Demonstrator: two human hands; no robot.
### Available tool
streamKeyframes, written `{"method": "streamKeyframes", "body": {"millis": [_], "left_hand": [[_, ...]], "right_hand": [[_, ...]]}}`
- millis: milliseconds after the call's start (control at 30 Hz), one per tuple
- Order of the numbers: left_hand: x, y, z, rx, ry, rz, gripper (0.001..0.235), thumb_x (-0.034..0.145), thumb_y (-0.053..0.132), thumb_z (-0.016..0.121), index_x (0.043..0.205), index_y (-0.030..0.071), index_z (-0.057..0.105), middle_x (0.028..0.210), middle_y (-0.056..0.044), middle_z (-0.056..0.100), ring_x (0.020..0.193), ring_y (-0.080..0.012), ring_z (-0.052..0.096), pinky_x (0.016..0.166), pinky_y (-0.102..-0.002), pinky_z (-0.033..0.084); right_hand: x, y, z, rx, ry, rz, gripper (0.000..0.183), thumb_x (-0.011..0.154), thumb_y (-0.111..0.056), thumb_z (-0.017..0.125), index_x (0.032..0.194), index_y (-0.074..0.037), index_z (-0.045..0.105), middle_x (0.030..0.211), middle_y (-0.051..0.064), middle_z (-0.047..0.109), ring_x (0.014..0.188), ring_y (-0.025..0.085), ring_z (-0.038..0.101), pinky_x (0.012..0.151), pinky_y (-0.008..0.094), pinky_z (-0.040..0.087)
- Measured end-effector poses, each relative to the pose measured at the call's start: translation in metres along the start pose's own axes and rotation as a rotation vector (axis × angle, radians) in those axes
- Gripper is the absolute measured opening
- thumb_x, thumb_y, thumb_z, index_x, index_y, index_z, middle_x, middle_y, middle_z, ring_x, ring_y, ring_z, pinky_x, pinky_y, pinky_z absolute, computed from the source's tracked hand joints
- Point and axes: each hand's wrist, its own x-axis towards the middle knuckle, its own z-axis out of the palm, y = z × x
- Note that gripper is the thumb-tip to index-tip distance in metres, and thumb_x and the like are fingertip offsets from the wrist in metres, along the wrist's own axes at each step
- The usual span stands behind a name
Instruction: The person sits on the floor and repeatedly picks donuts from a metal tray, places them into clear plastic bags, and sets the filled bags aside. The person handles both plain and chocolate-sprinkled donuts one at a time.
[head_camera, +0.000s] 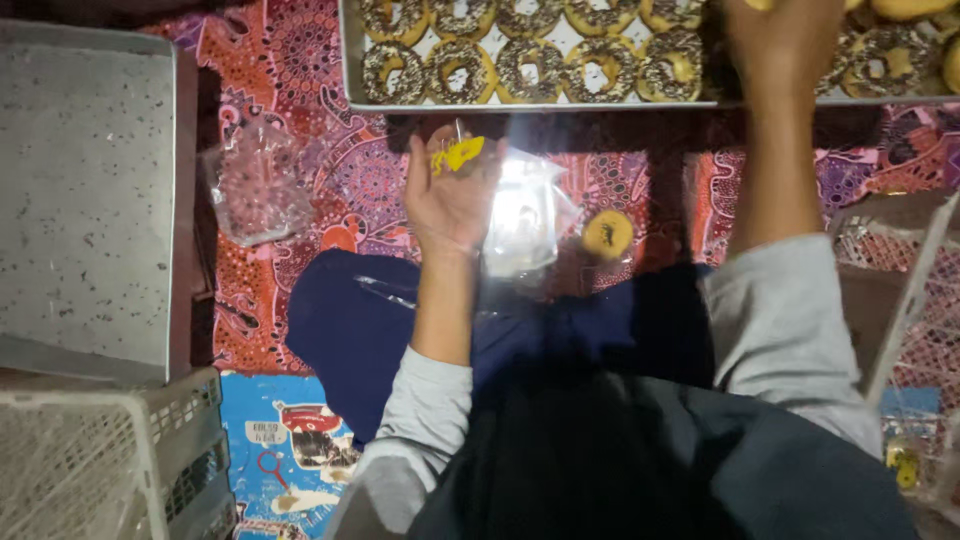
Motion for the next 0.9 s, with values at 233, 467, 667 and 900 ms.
{"method": "streamKeyframes", "body": {"millis": [233,467,667,900], "left_hand": [[0.006,0.010,-0.010,-0.026,-0.044,0.034,0.054,0.102,0.052,0.041,0.118,0.005,0.062,0.100,-0.014,0.072,0.109,-0.0415,0.068,0.114,-0.058,0.040],[-0.024,-0.011,0.007,0.060,-0.215,0.305,0.051,0.107,0.052,0.050,0.119,0.004,0.061,0.111,-0.018,0.070,0.106,-0.0322,0.066,0.114,-0.063,0.043],[-0.044,0.007,0.020,0.026,-0.186,0.392,0.037,0.111,0.042,0.055,0.123,0.006,0.058,0.119,-0.016,0.064,0.111,-0.0313,0.064,0.117,-0.062,0.048],[-0.064,0.002,0.028,0.172,-0.234,0.388,0.041,0.106,0.043,0.053,0.126,0.008,0.060,0.121,-0.016,0.064,0.110,-0.0294,0.064,0.108,-0.057,0.051]], "right_hand": [[-0.137,-0.168,-0.065,1.623,-0.187,0.495,0.080,0.094,-0.012,0.074,0.158,-0.006,0.025,0.143,0.019,0.050,0.131,0.034,0.057,0.113,0.052,0.052],[-0.183,-0.259,-0.049,0.652,-0.142,-0.125,0.063,0.080,-0.008,0.085,0.137,0.000,0.060,0.137,0.018,0.062,0.131,0.032,0.062,0.115,0.040,0.050],[-0.197,-0.270,-0.077,0.733,-0.149,0.034,0.055,0.078,-0.011,0.089,0.128,-0.001,0.068,0.128,0.016,0.067,0.121,0.028,0.067,0.108,0.038,0.055],[-0.206,-0.287,-0.068,0.595,-0.073,-0.151,0.051,0.076,-0.008,0.086,0.124,-0.002,0.073,0.142,0.024,0.058,0.135,0.037,0.058,0.114,0.043,0.049]]}}
